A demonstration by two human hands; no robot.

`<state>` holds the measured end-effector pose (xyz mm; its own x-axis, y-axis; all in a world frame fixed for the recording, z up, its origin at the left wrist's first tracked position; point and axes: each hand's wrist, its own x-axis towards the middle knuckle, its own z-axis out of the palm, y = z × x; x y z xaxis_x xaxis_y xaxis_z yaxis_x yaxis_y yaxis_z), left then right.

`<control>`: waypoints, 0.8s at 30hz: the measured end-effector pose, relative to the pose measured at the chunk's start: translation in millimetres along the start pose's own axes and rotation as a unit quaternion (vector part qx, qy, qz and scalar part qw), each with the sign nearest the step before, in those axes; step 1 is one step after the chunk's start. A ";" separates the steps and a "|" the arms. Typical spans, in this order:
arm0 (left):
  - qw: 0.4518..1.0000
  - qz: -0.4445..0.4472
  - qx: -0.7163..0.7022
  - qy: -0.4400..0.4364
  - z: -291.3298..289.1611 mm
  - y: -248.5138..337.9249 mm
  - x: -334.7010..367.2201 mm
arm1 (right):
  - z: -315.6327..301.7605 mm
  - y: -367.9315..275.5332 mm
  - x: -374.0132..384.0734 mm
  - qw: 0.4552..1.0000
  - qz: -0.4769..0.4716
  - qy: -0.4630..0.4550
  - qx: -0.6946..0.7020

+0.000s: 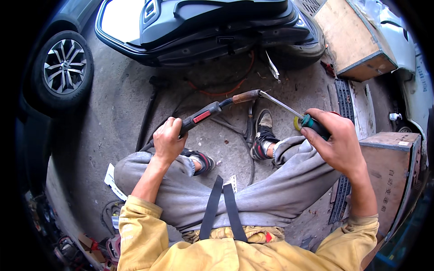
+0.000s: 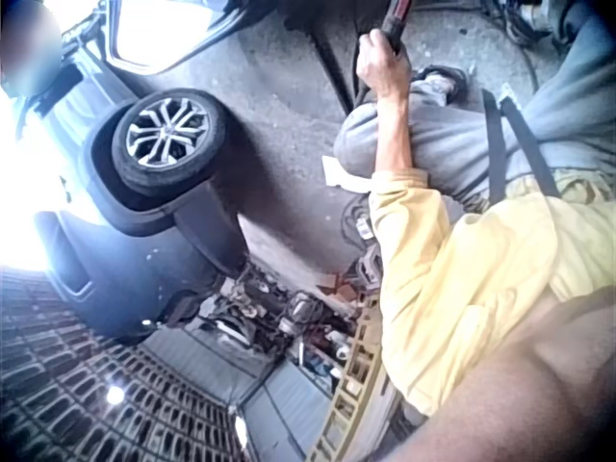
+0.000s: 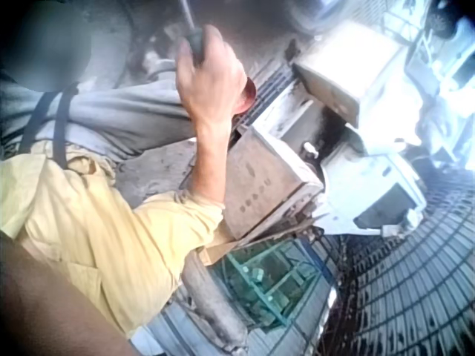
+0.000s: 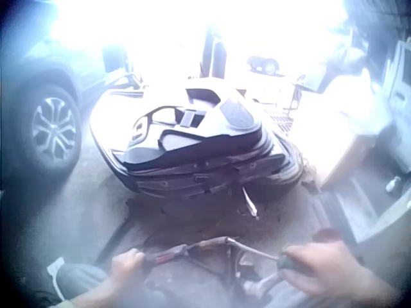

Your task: The person is welding a metal component on the underside of a car's rear bumper. They use a welding torch to apply heat and fuse metal parts, generating bright sparks and smoke. The person occasionally pauses to adjust the welding machine settings and uses a screwdriver to scrape or clean the weld area.

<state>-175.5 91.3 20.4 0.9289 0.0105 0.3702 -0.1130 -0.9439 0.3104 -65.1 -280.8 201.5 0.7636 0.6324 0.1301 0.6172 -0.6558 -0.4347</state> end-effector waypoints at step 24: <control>1.000 -0.018 0.020 -0.010 6.0 -5.0 3.2 | -5.9 3.4 25.7 0.992 0.077 -0.063 0.073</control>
<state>-169.8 94.0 14.8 0.9391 0.0378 0.3415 -0.0664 -0.9552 0.2884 -42.2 -269.3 208.7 0.8107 0.5827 -0.0569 0.4542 -0.6874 -0.5668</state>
